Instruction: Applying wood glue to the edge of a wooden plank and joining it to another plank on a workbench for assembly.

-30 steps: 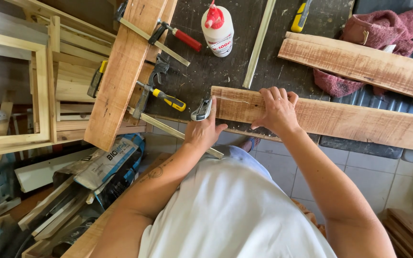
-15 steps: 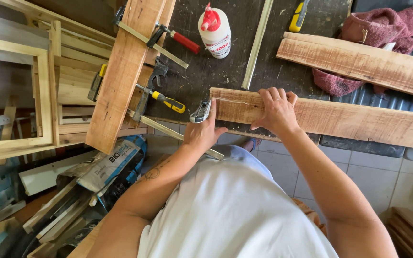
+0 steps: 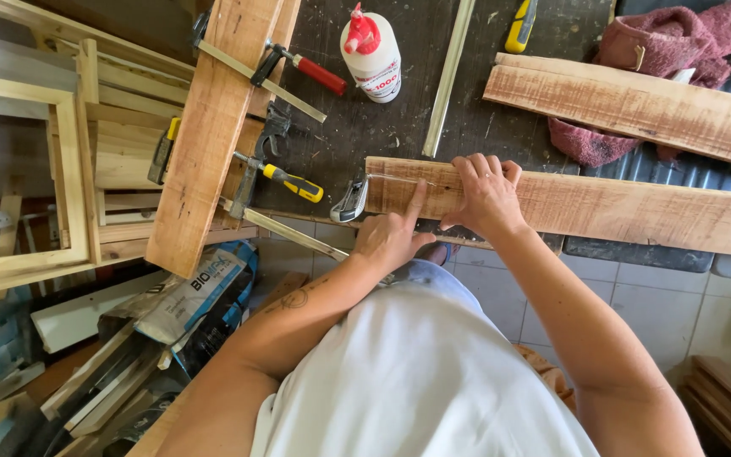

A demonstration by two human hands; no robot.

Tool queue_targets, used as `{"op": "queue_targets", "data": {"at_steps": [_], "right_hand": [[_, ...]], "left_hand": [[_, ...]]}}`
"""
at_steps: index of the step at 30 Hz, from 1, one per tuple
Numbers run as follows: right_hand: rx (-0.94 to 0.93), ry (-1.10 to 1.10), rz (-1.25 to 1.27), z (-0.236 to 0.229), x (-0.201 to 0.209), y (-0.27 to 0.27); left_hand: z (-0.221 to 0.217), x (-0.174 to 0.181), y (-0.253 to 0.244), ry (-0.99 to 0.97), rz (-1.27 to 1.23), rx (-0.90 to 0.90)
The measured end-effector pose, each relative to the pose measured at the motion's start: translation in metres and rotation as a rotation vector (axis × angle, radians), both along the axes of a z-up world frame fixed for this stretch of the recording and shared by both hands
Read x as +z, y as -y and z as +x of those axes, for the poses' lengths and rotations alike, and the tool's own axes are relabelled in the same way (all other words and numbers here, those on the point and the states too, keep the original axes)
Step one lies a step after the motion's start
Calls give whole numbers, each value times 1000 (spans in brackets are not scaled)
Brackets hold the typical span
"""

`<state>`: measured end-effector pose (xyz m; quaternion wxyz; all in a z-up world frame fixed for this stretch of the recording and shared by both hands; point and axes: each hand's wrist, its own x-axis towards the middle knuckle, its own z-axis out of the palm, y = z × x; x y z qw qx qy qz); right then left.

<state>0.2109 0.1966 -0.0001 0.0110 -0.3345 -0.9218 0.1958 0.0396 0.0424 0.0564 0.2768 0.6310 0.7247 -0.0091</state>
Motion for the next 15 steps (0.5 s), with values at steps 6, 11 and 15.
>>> {"op": "queue_targets", "data": {"at_steps": [6,11,15], "right_hand": [[-16,-6,-5,0,-3,-1],[-1,-6,-1,1,-6,-1],[5,-8,2,1,-4,-1]], "left_hand": [[4,0,-8,20,-42,-10],[9,9,-14,27,-95,-39],[13,14,-16,37,-115,-45]]}}
